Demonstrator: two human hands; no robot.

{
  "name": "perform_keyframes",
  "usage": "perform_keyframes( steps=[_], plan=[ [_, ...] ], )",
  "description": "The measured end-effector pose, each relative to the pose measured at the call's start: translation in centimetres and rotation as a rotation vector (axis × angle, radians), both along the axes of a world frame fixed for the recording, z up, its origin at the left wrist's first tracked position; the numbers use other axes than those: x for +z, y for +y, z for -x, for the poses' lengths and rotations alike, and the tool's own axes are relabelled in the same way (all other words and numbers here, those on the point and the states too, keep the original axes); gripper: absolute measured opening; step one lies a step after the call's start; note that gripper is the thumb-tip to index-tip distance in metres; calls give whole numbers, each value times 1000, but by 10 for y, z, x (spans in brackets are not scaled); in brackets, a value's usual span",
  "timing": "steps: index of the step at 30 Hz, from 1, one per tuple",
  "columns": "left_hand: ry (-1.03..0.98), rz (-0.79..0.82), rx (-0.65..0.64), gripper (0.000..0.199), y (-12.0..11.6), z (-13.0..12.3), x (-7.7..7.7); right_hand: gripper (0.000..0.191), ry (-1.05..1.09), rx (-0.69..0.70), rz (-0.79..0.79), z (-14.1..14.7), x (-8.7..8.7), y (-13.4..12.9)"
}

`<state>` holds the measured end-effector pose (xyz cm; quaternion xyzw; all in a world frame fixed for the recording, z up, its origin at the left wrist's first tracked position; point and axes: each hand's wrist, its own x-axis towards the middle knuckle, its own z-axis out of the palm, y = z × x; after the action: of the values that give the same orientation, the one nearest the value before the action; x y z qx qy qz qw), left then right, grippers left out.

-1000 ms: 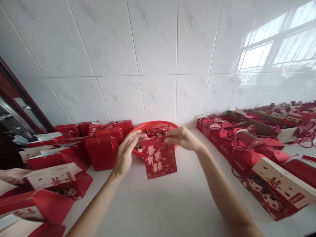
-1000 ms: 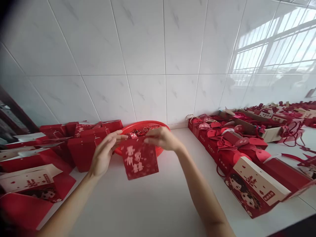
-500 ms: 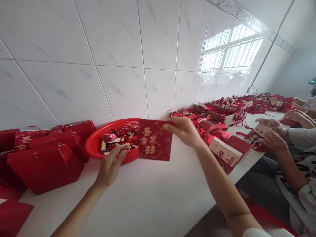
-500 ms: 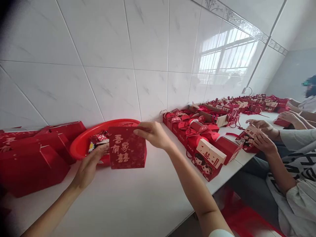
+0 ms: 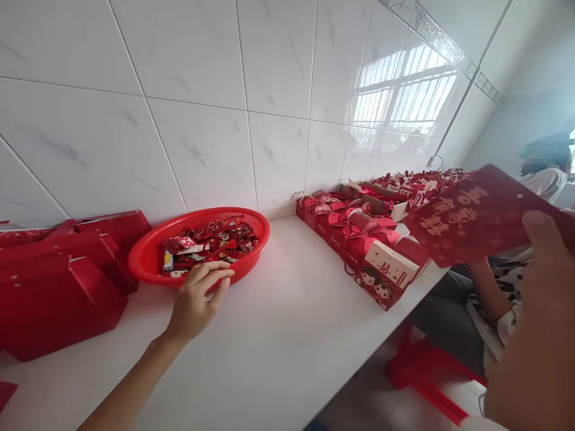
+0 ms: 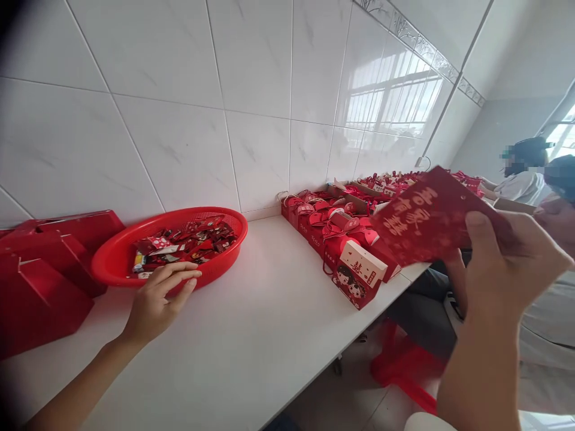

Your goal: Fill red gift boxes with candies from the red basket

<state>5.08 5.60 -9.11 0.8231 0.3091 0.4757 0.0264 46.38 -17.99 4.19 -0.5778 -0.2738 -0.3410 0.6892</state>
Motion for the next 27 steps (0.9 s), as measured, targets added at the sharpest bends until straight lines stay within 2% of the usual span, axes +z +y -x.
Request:
perform_keyframes(
  steps=[1,3,5,8,13,18,22,24,27],
  plan=[
    [-1,-8,2,24,0,0,0,37,-6,-72,46,-6,-5,-9],
    [0,-17,10,23,0,0,-1,38,40,-161,278,-18,-14,-23],
    [7,-21,19,22,0,-1,-1,39,123,-162,502,-27,-25,-31],
    [13,-32,18,22,0,-2,-2,40,199,-68,657,-35,-44,-30],
    [8,-35,27,21,-1,-3,-3,41,221,104,695,-37,-79,-4],
    [33,-32,37,23,-2,-2,-2,36,282,198,624,-43,-110,20],
    [53,-68,40,24,-4,-2,-2,42,273,151,668,-45,-118,30],
    [63,-86,46,24,-5,-3,-2,57,249,77,634,-40,-119,32],
    [91,-118,55,26,-9,-3,-1,89,160,-73,524,-24,-124,29]
  ],
)
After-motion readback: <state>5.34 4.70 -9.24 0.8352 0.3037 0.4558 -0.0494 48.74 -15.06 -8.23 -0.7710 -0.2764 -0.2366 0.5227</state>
